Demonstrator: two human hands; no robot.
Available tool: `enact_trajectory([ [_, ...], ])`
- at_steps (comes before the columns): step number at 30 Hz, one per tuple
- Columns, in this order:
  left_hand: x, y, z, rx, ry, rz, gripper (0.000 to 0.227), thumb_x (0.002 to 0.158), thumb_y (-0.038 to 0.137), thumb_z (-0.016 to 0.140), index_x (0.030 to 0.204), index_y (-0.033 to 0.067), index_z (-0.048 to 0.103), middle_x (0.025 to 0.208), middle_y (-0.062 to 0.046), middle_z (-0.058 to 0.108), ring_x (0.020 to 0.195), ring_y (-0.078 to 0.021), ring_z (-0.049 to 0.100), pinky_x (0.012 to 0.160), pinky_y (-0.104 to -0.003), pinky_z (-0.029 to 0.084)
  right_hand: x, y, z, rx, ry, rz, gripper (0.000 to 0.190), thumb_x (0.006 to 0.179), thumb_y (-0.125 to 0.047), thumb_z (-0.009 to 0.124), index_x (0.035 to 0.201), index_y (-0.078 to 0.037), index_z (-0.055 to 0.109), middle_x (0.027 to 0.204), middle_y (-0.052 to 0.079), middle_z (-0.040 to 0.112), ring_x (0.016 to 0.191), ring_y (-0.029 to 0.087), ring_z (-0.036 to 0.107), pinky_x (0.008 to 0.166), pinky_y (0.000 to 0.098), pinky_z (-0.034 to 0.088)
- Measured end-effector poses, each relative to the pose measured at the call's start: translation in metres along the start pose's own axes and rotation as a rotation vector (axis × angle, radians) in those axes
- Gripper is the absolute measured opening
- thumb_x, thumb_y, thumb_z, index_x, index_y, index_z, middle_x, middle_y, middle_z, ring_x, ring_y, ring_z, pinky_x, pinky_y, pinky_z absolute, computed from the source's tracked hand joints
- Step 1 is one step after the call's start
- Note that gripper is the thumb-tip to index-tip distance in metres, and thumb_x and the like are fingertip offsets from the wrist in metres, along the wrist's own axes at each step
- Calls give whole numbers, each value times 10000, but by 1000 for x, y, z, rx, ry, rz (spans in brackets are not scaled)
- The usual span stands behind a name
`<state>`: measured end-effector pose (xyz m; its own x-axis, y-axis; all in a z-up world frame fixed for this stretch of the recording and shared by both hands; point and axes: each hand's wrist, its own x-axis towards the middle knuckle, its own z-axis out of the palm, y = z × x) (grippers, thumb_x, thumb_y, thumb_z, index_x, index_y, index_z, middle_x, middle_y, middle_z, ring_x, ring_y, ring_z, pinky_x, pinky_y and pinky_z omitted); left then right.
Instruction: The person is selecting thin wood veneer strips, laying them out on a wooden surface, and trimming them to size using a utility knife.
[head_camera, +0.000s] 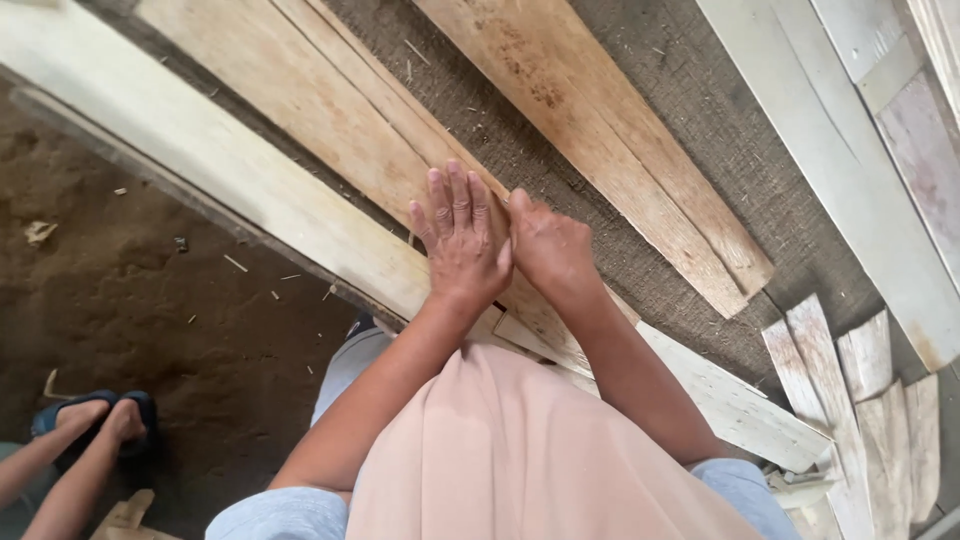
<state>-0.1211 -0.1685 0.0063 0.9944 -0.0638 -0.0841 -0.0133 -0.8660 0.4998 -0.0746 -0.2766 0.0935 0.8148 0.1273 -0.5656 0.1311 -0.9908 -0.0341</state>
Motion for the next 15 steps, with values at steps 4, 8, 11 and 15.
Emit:
enact_trajectory([
  [4, 0, 3, -2, 25, 3, -13, 1017, 820, 425, 710, 1640, 69, 225, 1713, -201, 29, 1566, -434, -36, 1181, -658, -140, -2, 0, -3, 0, -26, 7, 213, 1023, -228, 307, 1089, -100, 465, 844, 205, 652, 802, 505, 723, 705, 664, 555],
  [8, 1, 3, -7, -17, -80, -41, 1067, 834, 477, 746, 1657, 96, 184, 1713, -186, -34, 1556, -433, -104, 1172, -685, -136, -11, 5, -1, 3, -21, -10, 201, 1030, -244, 316, 1088, -115, 458, 843, 197, 667, 797, 498, 728, 705, 662, 553],
  [11, 4, 6, -13, -37, -136, -73, 1101, 835, 480, 770, 1665, 106, 151, 1711, -168, -93, 1550, -424, -152, 1172, -691, -138, -21, 14, -6, 7, -68, -9, 209, 1028, -252, 301, 1096, -117, 446, 851, 204, 672, 818, 505, 726, 734, 668, 547],
  [15, 5, 6, -17, -60, -176, -86, 1088, 863, 486, 762, 1669, 106, 139, 1706, -153, -129, 1542, -414, -182, 1169, -699, -139, -34, 30, 6, -26, -81, -10, 210, 1032, -261, 321, 1104, -122, 461, 846, 225, 669, 813, 505, 727, 754, 651, 557],
])
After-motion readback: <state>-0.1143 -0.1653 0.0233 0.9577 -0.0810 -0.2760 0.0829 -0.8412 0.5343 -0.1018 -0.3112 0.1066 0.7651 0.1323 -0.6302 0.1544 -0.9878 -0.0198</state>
